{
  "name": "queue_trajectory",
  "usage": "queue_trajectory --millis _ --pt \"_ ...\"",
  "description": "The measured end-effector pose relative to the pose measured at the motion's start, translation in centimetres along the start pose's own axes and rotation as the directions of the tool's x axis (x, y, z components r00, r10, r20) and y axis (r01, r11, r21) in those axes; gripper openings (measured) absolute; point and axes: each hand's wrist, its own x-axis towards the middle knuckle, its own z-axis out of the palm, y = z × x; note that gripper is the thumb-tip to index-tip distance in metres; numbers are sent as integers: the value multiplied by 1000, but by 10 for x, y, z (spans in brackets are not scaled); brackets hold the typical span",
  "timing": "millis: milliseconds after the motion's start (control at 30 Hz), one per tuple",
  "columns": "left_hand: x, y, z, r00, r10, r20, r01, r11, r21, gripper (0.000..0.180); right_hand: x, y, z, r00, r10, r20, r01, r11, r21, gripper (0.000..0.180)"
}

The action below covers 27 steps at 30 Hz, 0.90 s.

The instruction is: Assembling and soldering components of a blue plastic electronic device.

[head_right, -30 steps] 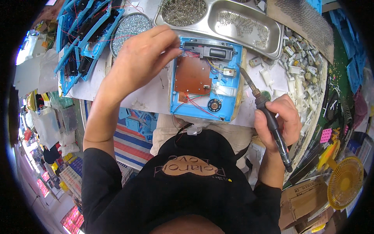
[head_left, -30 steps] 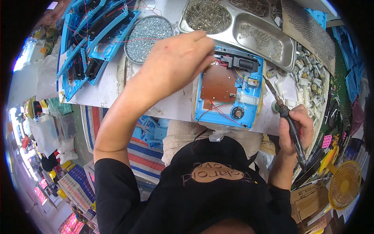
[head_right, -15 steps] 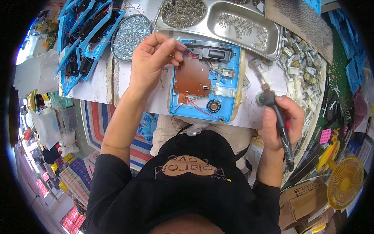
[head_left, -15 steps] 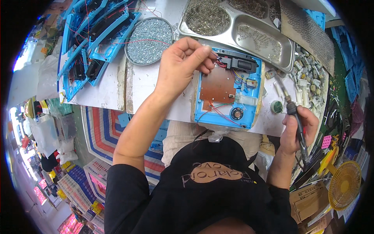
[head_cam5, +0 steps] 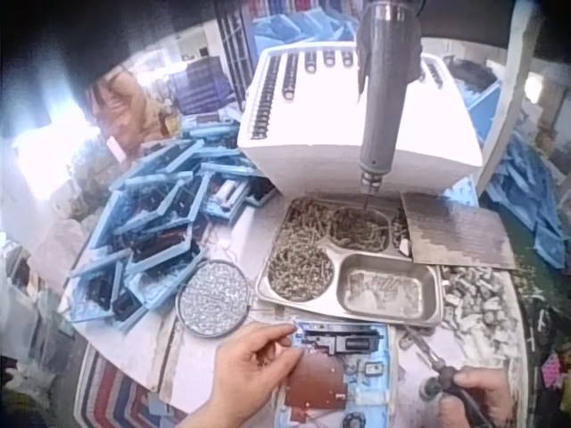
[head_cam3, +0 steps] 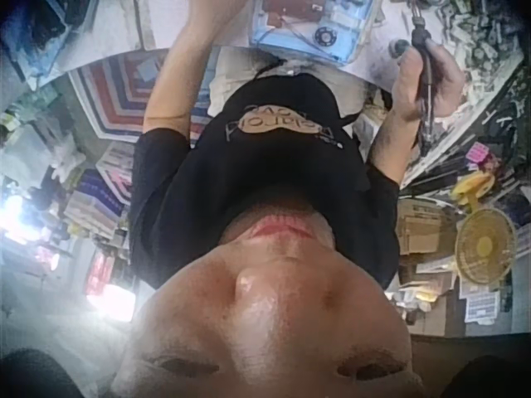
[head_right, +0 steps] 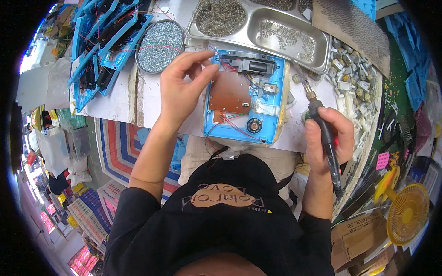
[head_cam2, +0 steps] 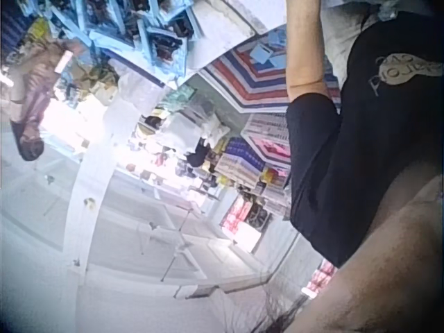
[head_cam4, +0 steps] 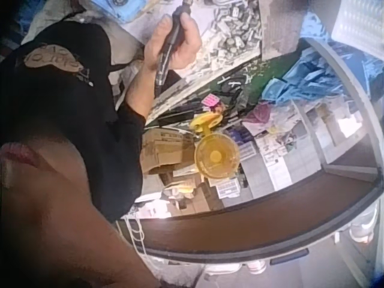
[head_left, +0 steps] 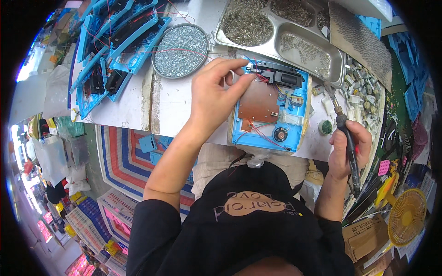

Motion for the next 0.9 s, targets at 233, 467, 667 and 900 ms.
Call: queue_trajectory --millis 233,467,667,900 --pt "16 5 25 978 190 81 -190 982 -9 13 0 -7 0 999 33 -2 -33 999 21 36" --pt "12 13 22 859 428 280 -458 887 51 17 22 -5 31 992 1 127 -6 999 34 51" --pt "10 20 25 901 356 247 -394 910 126 15 45 5 83 986 -72 150 74 997 -4 56" --pt "5 5 26 947 304 105 -298 952 -68 15 50 3 91 987 -115 110 122 991 -60 50"
